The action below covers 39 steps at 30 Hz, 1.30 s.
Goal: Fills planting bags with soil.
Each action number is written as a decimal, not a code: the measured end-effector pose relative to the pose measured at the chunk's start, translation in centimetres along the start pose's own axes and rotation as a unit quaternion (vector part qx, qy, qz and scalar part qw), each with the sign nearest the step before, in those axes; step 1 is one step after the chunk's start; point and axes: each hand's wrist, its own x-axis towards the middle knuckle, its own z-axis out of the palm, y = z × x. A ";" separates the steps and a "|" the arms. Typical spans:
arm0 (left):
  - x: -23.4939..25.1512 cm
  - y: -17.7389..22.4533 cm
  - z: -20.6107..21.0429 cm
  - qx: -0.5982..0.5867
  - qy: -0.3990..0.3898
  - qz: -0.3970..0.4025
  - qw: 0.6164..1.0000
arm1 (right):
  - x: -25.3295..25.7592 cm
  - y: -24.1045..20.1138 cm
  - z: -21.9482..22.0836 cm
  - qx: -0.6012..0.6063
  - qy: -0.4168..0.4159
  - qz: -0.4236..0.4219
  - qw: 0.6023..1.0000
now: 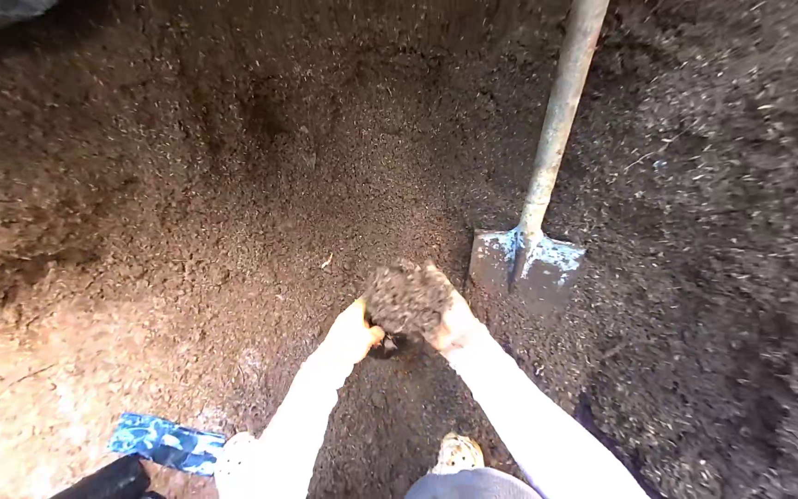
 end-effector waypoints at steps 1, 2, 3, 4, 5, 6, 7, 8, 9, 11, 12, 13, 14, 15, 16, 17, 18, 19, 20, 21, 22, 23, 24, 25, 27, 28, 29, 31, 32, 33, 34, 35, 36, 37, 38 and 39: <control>-0.4 0.0 0.1 0.015 0.008 -0.017 1.000 | -0.5 0.0 0.5 -0.070 0.012 -0.019 0.997; -0.7 -0.2 0.3 0.022 0.015 -0.022 0.999 | -0.8 -0.1 0.8 -0.142 0.006 -0.035 0.989; -0.9 -0.4 0.4 0.021 0.018 -0.015 1.000 | -1.1 -0.5 1.1 -0.211 -0.007 -0.040 0.977; -0.9 -0.6 0.3 0.015 0.017 -0.004 1.000 | -1.3 -1.2 1.4 -0.279 -0.024 -0.031 0.960; -0.9 -0.8 0.3 0.011 0.019 0.013 1.000 | -1.1 -2.2 1.8 -0.349 -0.047 -0.018 0.936; -0.8 -1.0 0.2 0.010 0.018 0.026 0.999 | -0.3 -3.4 2.1 -0.422 -0.072 -0.018 0.904; -0.8 -1.0 0.1 0.013 0.012 0.033 0.999 | 1.2 -4.9 2.2 -0.499 -0.095 -0.036 0.861; -0.7 -1.1 0.0 0.012 0.008 0.037 0.999 | 3.5 -6.6 2.0 -0.578 -0.103 -0.074 0.806; -0.7 -1.2 0.0 0.013 0.005 0.039 0.999 | 6.4 -8.5 1.7 -0.653 -0.082 -0.124 0.743; -0.5 -1.4 -0.1 0.012 0.002 0.042 0.999 | 12.4 -12.9 1.1 -0.755 0.034 -0.194 0.625; -0.5 -1.4 -0.2 0.009 0.001 0.043 0.999 | 14.8 -15.1 0.7 -0.776 0.101 -0.206 0.588; -0.5 -1.4 -0.1 0.007 0.001 0.043 0.999 | 16.7 -17.0 0.1 -0.782 0.161 -0.206 0.565; -0.5 -1.5 -0.1 0.004 0.002 0.042 0.999 | 18.3 -18.3 -0.7 -0.781 0.214 -0.192 0.555; -0.5 -1.5 -0.2 0.002 0.000 0.039 0.999 | 19.7 -18.8 -1.6 -0.775 0.261 -0.165 0.551; -0.3 -1.4 -0.3 0.004 -0.003 0.036 0.999 | 20.8 -18.4 -2.5 -0.768 0.297 -0.130 0.552; -0.2 -1.4 -0.5 0.004 -0.004 0.034 0.999 | 21.7 -17.1 -3.1 -0.763 0.314 -0.104 0.556; -0.2 -1.6 -0.5 0.004 -0.005 0.032 0.999 | 22.2 -14.9 -3.3 -0.757 0.316 -0.082 0.567; -0.2 -1.7 -0.4 -0.001 -0.009 0.031 0.999 | 22.2 -12.5 -3.4 -0.757 0.303 -0.054 0.577; -0.2 -1.8 -0.4 -0.002 -0.012 0.032 0.999 | 22.2 -10.5 -3.1 -0.771 0.277 -0.024 0.574; -0.1 -1.9 -0.6 -0.001 -0.014 0.032 0.999 | 22.3 -9.3 -2.5 -0.786 0.242 -0.006 0.568; -0.1 -2.1 -0.8 -0.004 -0.013 0.033 0.999 | 22.2 -9.2 -1.5 -0.798 0.189 -0.001 0.572; -0.2 -2.3 -0.7 -0.008 -0.008 0.036 0.999 | 21.7 -10.9 -0.1 -0.814 0.114 0.037 0.568; -0.3 -2.4 -0.5 -0.009 -0.001 0.037 0.999 | 21.6 -12.8 0.5 -0.812 0.068 0.041 0.578; -0.4 -2.5 -0.3 0.000 0.003 0.039 0.999 | 22.3 -13.5 -0.2 -0.804 0.058 -0.004 0.592; -0.4 -2.2 0.0 0.035 0.013 0.056 0.998 | 24.1 -11.5 -3.5 -0.783 0.076 -0.120 0.606; -0.4 -1.9 0.2 0.057 0.019 0.063 0.996 | 24.9 -9.1 -5.4 -0.778 0.077 -0.163 0.602; -0.3 -1.7 0.4 0.084 0.020 0.061 0.994 | 25.1 -6.2 -7.1 -0.770 0.081 -0.203 0.600; -0.2 -1.7 0.4 0.129 0.028 0.058 0.990 | 23.9 -0.9 -8.9 -0.750 0.079 -0.255 0.606; -0.2 -2.0 0.4 0.138 0.033 0.058 0.988 | 22.8 1.0 -9.3 -0.746 0.053 -0.249 0.615; -0.3 -2.2 0.5 0.136 0.033 0.059 0.988 | 21.3 2.4 -9.7 -0.744 0.016 -0.228 0.628; -0.2 -2.4 0.5 0.127 0.026 0.062 0.990 | 19.5 2.8 -9.9 -0.731 -0.026 -0.195 0.653; -0.1 -2.4 0.4 0.116 0.017 0.066 0.991 | 17.6 2.5 -10.0 -0.706 -0.064 -0.161 0.686; -0.1 -2.4 0.2 0.109 0.007 0.068 0.992 | 15.6 1.8 -10.0 -0.670 -0.085 -0.143 0.723; -0.2 -2.5 0.0 0.105 -0.002 0.068 0.992 | 13.6 1.3 -10.4 -0.634 -0.083 -0.154 0.753; -0.3 -2.7 -0.2 0.098 -0.007 0.069 0.993 | 12.1 1.1 -11.4 -0.617 -0.057 -0.182 0.763; -0.5 -3.2 -0.1 0.081 0.004 0.076 0.994 | 11.3 1.5 -12.7 -0.624 -0.015 -0.207 0.754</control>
